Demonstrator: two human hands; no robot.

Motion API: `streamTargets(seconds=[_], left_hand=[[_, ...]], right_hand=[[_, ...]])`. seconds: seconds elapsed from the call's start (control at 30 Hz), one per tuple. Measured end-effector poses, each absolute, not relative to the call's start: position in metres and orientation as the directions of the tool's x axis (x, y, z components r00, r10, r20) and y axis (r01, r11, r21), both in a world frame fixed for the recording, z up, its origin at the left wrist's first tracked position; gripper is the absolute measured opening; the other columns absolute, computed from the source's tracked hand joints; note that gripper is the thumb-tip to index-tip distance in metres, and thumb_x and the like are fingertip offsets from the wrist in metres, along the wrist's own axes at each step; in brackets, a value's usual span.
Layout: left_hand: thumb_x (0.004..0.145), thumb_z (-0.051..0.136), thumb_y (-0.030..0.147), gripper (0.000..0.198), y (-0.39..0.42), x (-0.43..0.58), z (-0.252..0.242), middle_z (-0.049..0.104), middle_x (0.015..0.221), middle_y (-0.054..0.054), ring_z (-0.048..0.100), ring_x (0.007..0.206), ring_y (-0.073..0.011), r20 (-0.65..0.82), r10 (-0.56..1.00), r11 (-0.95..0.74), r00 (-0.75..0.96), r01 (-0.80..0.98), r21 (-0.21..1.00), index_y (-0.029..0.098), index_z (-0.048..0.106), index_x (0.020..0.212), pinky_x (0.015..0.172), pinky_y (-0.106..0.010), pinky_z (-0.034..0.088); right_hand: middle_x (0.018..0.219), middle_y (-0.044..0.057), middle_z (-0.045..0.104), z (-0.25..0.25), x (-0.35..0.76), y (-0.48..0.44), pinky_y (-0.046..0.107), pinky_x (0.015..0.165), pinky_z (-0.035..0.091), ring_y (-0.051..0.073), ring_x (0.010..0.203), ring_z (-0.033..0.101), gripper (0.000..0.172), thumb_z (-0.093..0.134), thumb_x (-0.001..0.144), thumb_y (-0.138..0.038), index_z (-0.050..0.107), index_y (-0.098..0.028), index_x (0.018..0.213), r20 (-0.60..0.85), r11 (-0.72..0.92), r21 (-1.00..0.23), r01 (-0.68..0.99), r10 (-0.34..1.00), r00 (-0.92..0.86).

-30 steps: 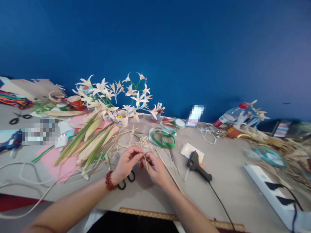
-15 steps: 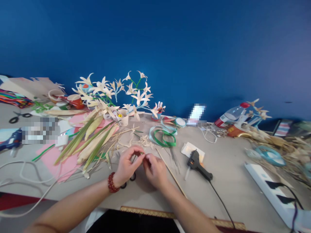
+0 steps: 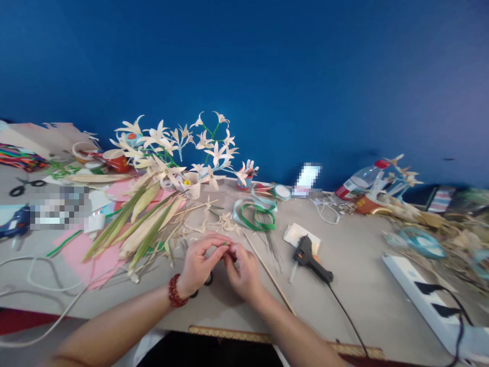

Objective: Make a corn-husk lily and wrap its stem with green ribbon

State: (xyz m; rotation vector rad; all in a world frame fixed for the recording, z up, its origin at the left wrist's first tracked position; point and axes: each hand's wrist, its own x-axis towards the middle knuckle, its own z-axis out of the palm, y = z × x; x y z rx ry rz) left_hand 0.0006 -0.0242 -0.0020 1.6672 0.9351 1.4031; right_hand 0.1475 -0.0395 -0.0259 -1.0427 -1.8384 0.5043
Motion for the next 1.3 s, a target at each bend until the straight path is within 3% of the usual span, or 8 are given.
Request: streamTargets(seconds=[0.13,0.3,0.6,0.9,1.1,1.3], left_hand=[[0.088,0.06,0.015,0.017,-0.023,-0.001,-0.004,0.077,0.097,-0.008,0.07,0.093,-0.0229,0.537,0.827,-0.557,0.165,0.12,0.821,0.019,0.075,0.095,0.087,-0.038,0.054],[0.091,0.055,0.014,0.023,-0.025,-0.001,0.0,0.077,0.103,-0.008,0.07,0.098,-0.0224,0.545,0.805,-0.588,0.233,0.198,0.784,0.019,0.075,0.101,0.09,-0.037,0.054],[0.096,0.045,0.016,0.029,-0.03,0.0,-0.001,0.073,0.112,-0.01,0.066,0.104,-0.0207,0.441,0.848,-0.511,0.295,0.229,0.828,0.017,0.071,0.109,0.093,-0.033,0.051],[0.097,0.045,0.026,0.03,-0.023,-0.003,0.001,0.076,0.1,-0.007,0.068,0.095,-0.0193,0.28,0.933,-0.327,0.226,0.209,0.922,0.018,0.074,0.101,0.089,-0.028,0.05],[0.091,0.054,0.037,0.029,-0.017,0.001,-0.013,0.076,0.093,-0.006,0.068,0.087,-0.0204,0.1,0.983,-0.102,0.155,0.001,0.995,0.018,0.076,0.096,0.085,-0.03,0.052],[0.088,0.059,0.038,0.028,-0.016,0.005,-0.018,0.077,0.099,-0.009,0.068,0.095,-0.0223,0.001,0.994,0.022,0.108,-0.213,0.977,0.017,0.076,0.095,0.089,-0.032,0.052]], right_hand=[[0.067,0.0,0.061,-0.027,0.146,-0.041,0.022,0.053,0.041,0.013,0.053,0.056,0.008,0.047,0.092,-0.018,0.047,-0.022,0.085,0.517,0.554,-0.739,0.383,0.831,-0.205],[0.064,0.0,0.057,-0.028,0.147,-0.042,0.023,0.053,0.041,0.014,0.053,0.055,0.01,0.046,0.092,-0.018,0.047,-0.022,0.083,0.537,0.564,-0.715,0.413,0.821,-0.192],[0.064,0.0,0.059,-0.024,0.146,-0.04,0.023,0.053,0.04,0.013,0.052,0.053,0.008,0.048,0.092,-0.018,0.051,-0.021,0.086,0.596,0.614,-0.653,0.443,0.778,-0.198],[0.076,0.007,0.072,-0.017,0.151,-0.038,0.026,0.058,0.046,0.017,0.06,0.063,0.017,0.049,0.094,-0.021,0.062,-0.018,0.104,0.579,0.616,-0.552,0.563,0.768,-0.273],[0.071,0.002,0.07,-0.018,0.151,-0.035,0.024,0.052,0.043,0.014,0.053,0.058,0.017,0.058,0.089,-0.028,0.068,-0.021,0.101,0.321,0.385,-0.773,0.504,0.923,-0.213],[0.063,0.0,0.064,-0.022,0.151,-0.034,0.023,0.051,0.038,0.013,0.052,0.053,0.015,0.057,0.088,-0.029,0.067,-0.02,0.081,0.218,0.28,-0.875,0.395,0.956,-0.195]])
